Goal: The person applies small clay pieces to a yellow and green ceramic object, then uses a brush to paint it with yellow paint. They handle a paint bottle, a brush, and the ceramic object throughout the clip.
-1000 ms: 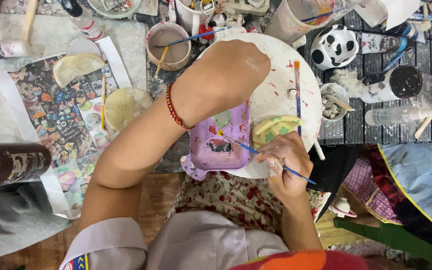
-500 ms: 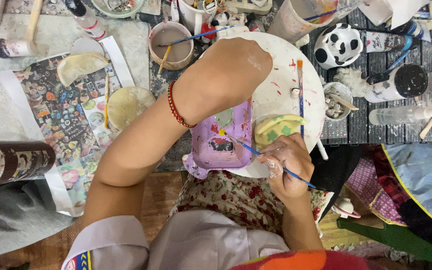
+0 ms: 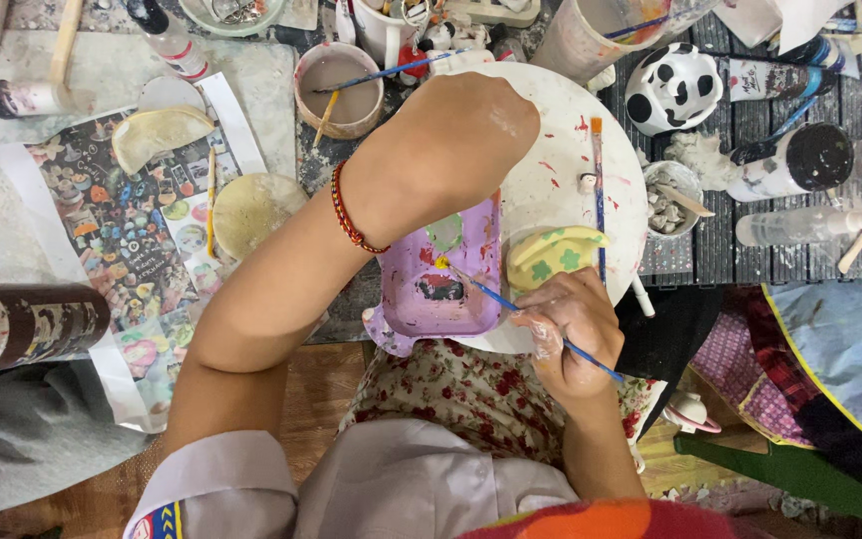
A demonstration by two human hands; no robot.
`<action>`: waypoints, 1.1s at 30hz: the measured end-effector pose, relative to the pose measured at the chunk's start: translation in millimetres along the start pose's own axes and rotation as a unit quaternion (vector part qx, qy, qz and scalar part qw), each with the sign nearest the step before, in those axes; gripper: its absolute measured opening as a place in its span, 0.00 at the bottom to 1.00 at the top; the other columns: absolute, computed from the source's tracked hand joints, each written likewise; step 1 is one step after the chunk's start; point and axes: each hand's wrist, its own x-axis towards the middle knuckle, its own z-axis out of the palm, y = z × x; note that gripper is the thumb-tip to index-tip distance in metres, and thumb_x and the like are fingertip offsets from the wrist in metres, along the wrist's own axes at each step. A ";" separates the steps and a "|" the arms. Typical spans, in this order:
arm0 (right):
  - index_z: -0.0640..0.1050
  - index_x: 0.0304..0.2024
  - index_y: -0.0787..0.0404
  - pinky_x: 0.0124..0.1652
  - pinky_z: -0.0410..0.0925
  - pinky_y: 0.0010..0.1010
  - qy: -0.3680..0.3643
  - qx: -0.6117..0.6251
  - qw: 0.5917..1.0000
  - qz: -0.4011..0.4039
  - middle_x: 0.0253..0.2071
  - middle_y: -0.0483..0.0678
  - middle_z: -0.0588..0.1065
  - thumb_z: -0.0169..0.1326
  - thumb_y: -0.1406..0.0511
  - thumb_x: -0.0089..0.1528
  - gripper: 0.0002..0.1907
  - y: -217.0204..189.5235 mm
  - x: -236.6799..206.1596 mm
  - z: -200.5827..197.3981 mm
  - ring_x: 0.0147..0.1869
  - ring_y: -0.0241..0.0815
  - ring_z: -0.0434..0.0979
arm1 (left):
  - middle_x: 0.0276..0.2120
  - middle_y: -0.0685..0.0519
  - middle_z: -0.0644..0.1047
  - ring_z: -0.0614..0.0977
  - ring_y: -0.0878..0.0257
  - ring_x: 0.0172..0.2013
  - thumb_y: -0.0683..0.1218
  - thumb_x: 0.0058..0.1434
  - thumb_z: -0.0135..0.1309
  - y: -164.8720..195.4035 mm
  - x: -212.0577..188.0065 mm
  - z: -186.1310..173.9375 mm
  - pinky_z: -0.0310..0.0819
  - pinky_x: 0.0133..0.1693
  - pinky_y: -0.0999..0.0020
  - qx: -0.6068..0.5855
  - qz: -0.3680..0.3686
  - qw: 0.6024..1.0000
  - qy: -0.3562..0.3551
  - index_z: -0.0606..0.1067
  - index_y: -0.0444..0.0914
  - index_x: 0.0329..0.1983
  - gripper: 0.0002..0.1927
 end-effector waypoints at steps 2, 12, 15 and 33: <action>0.75 0.32 0.62 0.42 0.63 0.37 0.000 0.004 1.000 -0.002 0.32 0.52 0.77 0.52 0.67 0.66 0.08 -0.6 -0.6 0.4 0.35 0.48 0.75 | 0.29 0.43 0.79 0.82 0.45 0.35 0.40 0.53 0.56 -0.3 0.4 0.5 0.77 0.34 0.52 0.000 -0.002 1.000 -0.002 0.77 0.36 0.31 0.03; 0.75 0.34 0.62 0.43 0.64 0.38 -0.004 -0.005 1.000 0.004 0.33 0.51 0.78 0.51 0.66 0.69 0.09 1.2 -2.8 0.9 0.37 0.48 0.76 | 0.30 0.43 0.79 0.82 0.45 0.35 0.41 0.52 0.58 0.3 -1.0 0.5 0.77 0.35 0.52 0.003 0.000 1.000 -0.015 0.77 0.36 0.32 0.06; 0.75 0.34 0.62 0.42 0.65 0.37 -0.004 -0.004 1.000 0.003 0.34 0.52 0.78 0.51 0.65 0.68 0.09 2.4 -5.5 1.4 0.37 0.49 0.75 | 0.30 0.43 0.80 0.82 0.45 0.35 0.41 0.52 0.58 0.3 -2.2 -1.1 0.77 0.35 0.52 0.000 0.014 1.000 0.020 0.77 0.35 0.33 0.06; 0.73 0.32 0.60 0.44 0.65 0.37 0.020 0.051 0.998 -0.013 0.31 0.48 0.79 0.53 0.61 0.71 0.14 8.0 -8.2 5.2 0.36 0.47 0.79 | 0.29 0.40 0.80 0.83 0.44 0.34 0.39 0.55 0.54 -6.4 3.4 4.6 0.77 0.35 0.51 0.005 -0.033 0.999 -0.040 0.78 0.35 0.30 0.04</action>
